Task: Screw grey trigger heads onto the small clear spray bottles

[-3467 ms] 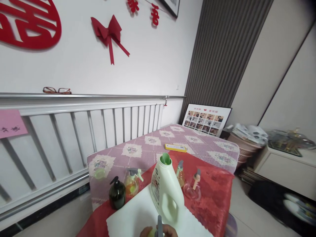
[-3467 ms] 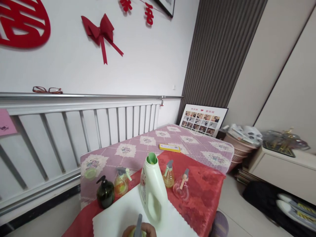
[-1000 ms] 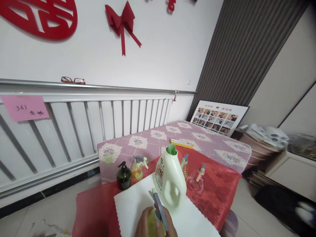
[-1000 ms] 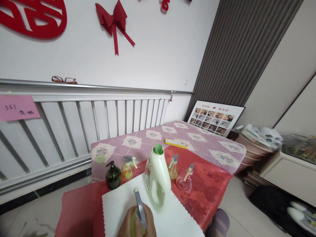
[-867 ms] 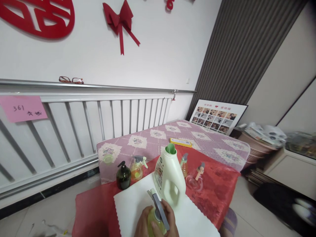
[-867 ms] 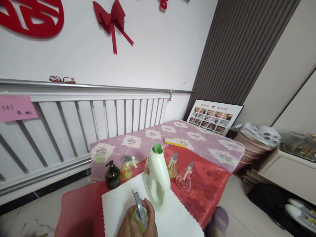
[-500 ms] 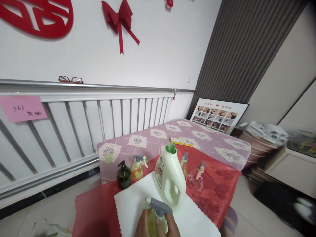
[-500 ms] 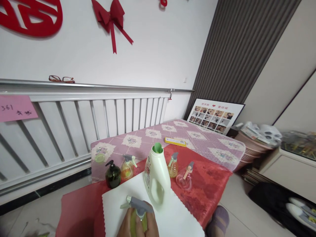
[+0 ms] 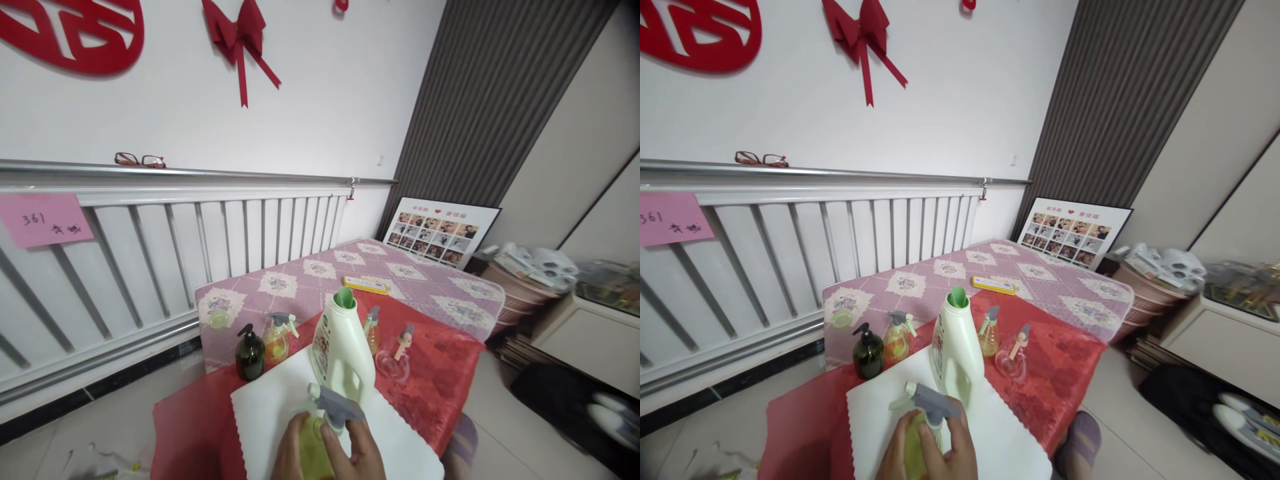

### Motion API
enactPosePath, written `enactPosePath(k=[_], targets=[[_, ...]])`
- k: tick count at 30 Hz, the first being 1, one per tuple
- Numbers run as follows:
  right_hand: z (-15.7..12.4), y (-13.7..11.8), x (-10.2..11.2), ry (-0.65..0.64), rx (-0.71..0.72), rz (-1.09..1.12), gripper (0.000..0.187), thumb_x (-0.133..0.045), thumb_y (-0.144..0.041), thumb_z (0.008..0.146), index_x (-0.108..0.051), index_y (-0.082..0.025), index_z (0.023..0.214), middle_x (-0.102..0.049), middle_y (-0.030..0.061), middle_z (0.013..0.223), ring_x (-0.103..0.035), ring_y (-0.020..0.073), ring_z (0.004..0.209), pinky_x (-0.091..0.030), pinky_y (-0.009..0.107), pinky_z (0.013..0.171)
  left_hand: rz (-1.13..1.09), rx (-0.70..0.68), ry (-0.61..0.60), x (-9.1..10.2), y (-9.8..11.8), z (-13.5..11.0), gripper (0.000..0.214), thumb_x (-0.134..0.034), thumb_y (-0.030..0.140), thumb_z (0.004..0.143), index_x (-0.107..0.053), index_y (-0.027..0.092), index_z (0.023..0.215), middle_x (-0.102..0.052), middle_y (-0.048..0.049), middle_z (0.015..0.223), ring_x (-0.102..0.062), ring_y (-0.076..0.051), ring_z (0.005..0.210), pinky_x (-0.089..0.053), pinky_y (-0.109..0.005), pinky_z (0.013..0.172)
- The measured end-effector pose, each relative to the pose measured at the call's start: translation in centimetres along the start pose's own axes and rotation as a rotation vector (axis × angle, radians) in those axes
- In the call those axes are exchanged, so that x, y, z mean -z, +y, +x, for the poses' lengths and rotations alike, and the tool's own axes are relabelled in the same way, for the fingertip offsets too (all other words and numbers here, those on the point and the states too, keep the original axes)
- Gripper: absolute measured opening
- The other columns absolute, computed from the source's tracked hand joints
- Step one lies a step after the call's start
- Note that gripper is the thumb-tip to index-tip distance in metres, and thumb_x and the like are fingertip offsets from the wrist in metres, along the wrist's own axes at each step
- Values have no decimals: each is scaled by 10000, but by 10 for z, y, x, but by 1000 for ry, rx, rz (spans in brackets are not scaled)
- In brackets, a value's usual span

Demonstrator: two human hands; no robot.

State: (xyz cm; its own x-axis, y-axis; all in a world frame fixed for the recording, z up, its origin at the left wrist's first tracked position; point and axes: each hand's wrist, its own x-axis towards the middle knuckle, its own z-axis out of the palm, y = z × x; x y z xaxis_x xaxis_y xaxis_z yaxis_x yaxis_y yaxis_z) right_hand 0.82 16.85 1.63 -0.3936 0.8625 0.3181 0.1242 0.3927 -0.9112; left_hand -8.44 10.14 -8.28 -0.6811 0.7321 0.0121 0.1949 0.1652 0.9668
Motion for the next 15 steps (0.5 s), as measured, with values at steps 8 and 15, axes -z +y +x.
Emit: enactPosePath(k=[8, 15], targets=[[11, -37, 36, 148, -254, 234, 284, -757, -484, 713, -637, -227, 696, -676, 0, 634, -647, 190, 666, -533, 266, 611, -49, 49, -13, 1, -2, 0, 866, -634, 66, 456, -484, 231, 1293, -549, -81, 1403, -479, -280, 1332, -341, -321, 1148], [18, -18, 86, 508, -339, 342, 380, -797, -543, 619, -620, -220, 712, -726, 14, 707, -647, 192, 750, -502, 290, 701, -20, -44, 23, -1, -12, -1, 840, -658, 95, 459, -479, 192, 1275, -577, -90, 1375, -491, -304, 1329, -328, -342, 1168]])
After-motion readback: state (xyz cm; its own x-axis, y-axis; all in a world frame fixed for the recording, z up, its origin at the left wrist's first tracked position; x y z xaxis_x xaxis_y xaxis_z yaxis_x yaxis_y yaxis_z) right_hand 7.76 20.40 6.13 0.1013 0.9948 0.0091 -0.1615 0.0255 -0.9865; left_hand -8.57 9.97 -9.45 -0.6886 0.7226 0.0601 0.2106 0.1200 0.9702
